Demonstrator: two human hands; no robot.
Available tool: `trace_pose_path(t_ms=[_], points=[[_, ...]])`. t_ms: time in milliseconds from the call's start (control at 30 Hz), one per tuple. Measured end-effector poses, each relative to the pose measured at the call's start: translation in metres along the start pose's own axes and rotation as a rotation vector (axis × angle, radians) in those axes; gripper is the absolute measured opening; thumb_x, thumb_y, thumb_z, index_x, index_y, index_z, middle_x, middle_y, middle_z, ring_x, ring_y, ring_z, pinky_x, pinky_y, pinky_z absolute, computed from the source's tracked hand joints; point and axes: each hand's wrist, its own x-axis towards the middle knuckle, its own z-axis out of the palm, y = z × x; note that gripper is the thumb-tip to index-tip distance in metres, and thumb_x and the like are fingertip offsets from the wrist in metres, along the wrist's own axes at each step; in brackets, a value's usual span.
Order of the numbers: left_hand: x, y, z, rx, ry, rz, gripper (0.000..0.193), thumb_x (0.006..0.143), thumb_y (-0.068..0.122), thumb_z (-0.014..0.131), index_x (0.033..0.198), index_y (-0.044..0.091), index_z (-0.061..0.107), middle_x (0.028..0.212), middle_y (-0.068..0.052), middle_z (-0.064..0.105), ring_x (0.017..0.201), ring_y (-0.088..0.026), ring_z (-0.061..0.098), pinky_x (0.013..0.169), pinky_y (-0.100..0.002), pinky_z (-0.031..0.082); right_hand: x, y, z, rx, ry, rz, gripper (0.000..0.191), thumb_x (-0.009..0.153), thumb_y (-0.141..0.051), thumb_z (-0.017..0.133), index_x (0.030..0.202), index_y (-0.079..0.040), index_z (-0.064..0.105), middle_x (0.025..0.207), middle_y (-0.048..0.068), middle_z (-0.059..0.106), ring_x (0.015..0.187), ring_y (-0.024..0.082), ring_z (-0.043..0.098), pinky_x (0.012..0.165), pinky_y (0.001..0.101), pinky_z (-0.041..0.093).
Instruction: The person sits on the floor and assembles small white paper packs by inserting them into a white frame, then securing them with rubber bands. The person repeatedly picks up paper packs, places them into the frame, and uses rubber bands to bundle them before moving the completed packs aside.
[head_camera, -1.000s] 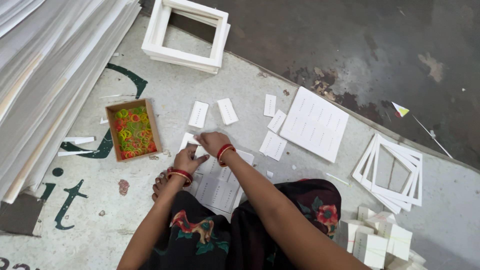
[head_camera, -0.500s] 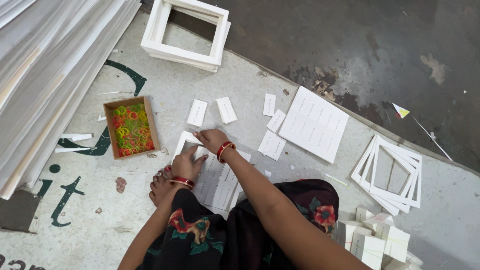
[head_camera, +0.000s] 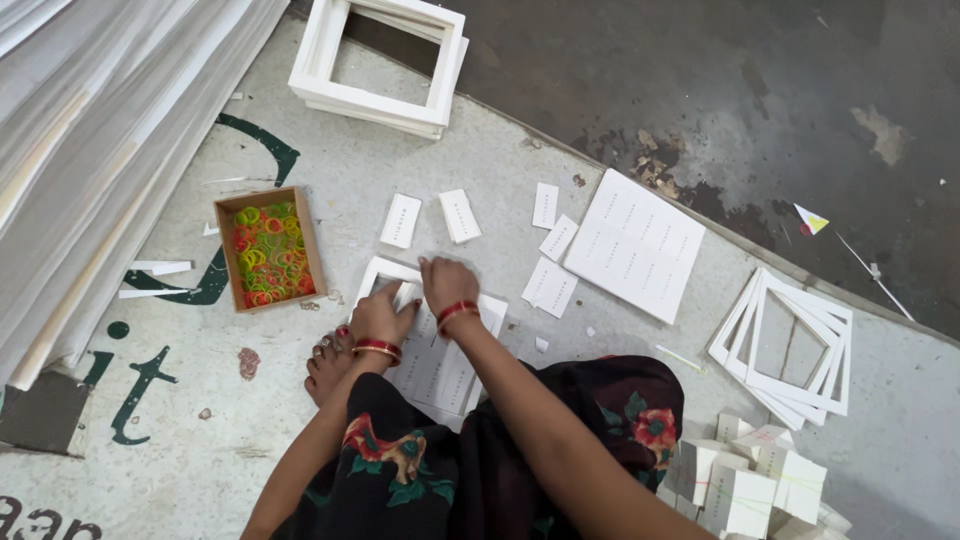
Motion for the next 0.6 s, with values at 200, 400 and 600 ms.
trace_pose_path(t_ms=[200, 400, 600], points=[[0.001, -0.001, 0.006, 0.004, -0.010, 0.126, 0.042, 0.082, 0.042, 0.077, 0.118, 0.019, 0.076, 0.097, -0.018, 0.076, 0.090, -0.037, 0.073, 0.080, -0.047, 0.059, -0.057, 0.025, 0.026, -0.106, 0.172, -0.133, 0.058, 0.101, -0.038, 0.045, 0.148, -0.003, 0.047, 0.151, 0.018, 0.046, 0.141, 0.034, 0.040, 0.119, 0.0521, 0.023], [0.000, 0.000, 0.017, 0.160, 0.001, 0.241, 0.034, 0.089, 0.038, 0.075, 0.109, 0.012, 0.076, 0.087, -0.016, 0.075, 0.081, -0.035, 0.074, 0.073, -0.046, 0.058, -0.057, 0.031, 0.030, -0.070, 0.174, -0.178, 0.059, 0.103, -0.033, 0.042, 0.154, -0.004, 0.037, 0.160, 0.017, 0.037, 0.151, 0.031, 0.028, 0.122, 0.0518, 0.013], [-0.003, -0.001, 0.007, -0.155, 0.089, 0.295, 0.036, 0.080, 0.031, 0.082, 0.111, 0.014, 0.077, 0.088, -0.014, 0.076, 0.082, -0.031, 0.075, 0.074, -0.043, 0.059, -0.059, 0.035, 0.027, 0.083, 0.116, -0.134, 0.057, 0.100, -0.027, 0.046, 0.152, -0.004, 0.040, 0.159, 0.013, 0.041, 0.152, 0.028, 0.030, 0.125, 0.0490, 0.013]])
